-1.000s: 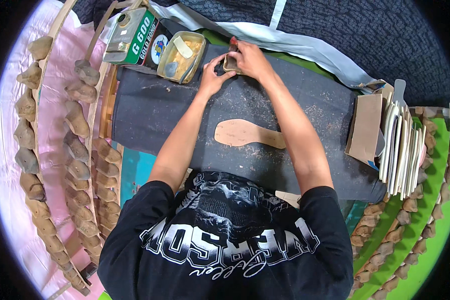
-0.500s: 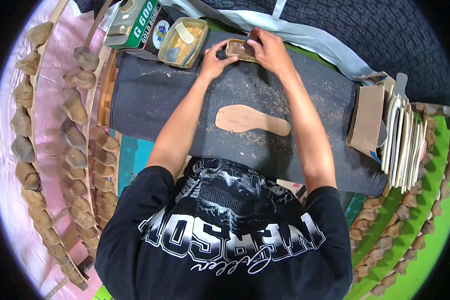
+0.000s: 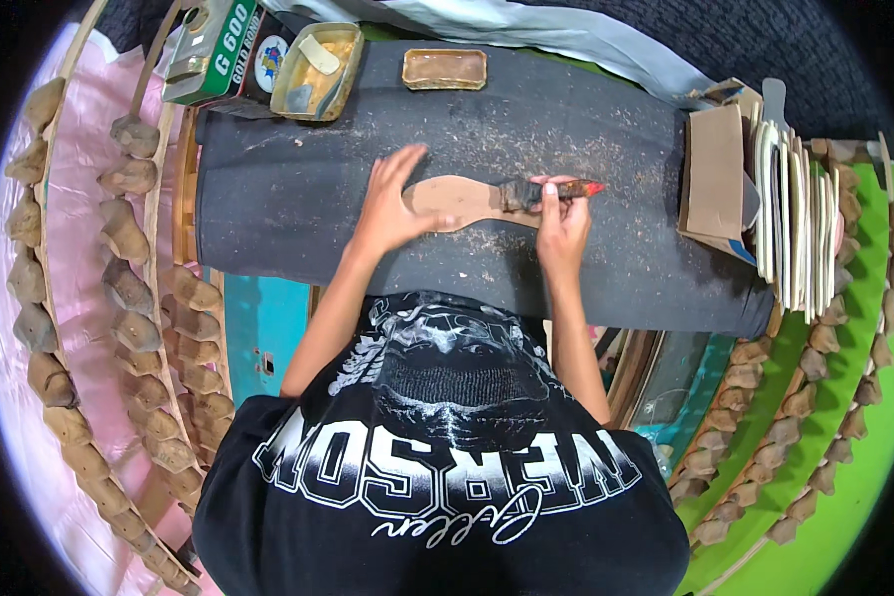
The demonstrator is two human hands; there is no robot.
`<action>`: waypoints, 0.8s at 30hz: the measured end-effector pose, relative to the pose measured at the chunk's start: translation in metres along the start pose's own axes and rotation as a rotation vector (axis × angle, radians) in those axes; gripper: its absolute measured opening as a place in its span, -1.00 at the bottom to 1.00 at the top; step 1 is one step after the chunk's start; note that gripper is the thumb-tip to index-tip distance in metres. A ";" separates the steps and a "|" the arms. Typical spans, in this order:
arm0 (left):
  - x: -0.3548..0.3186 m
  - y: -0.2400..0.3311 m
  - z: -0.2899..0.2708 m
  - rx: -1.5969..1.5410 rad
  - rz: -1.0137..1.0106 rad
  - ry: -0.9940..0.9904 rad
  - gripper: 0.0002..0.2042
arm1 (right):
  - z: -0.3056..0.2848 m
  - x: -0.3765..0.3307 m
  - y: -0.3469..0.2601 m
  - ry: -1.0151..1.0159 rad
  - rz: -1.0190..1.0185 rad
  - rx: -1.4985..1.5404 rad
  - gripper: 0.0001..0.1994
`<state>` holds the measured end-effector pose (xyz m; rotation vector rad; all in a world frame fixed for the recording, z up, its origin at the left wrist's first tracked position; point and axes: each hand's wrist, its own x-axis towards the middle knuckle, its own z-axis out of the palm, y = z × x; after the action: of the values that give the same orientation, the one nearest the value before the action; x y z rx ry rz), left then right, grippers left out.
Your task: The person takes shoe insoles from a stack, applies glue onto them using a brush, and places the glued insoles into a basket.
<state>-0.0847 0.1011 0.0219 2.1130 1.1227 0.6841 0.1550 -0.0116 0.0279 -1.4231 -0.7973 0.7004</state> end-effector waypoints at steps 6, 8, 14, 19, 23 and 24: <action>-0.056 0.013 0.033 0.151 -0.067 -0.020 0.00 | 0.013 -0.027 0.016 -0.084 -0.081 -0.419 -0.67; -0.066 0.016 0.035 0.183 -0.057 -0.013 0.01 | 0.003 -0.023 0.026 -0.027 -0.045 -0.346 -0.67; -0.080 0.004 0.029 0.178 0.039 -0.106 0.02 | -0.043 -0.012 0.021 0.170 -0.047 -0.517 -0.71; -0.079 0.006 0.033 0.204 0.058 -0.171 0.07 | -0.015 -0.034 0.014 -0.111 -0.104 -0.426 -0.67; -0.081 0.002 0.035 0.224 0.079 -0.152 0.07 | -0.032 -0.021 0.016 -0.006 -0.058 -0.540 -0.71; -0.081 0.003 0.035 0.237 0.094 -0.133 0.08 | -0.045 -0.012 0.022 0.073 -0.076 -0.526 -0.70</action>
<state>-0.0992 0.0203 -0.0109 2.3861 1.0811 0.4634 0.1862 -0.0464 0.0059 -1.8650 -1.0191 0.3884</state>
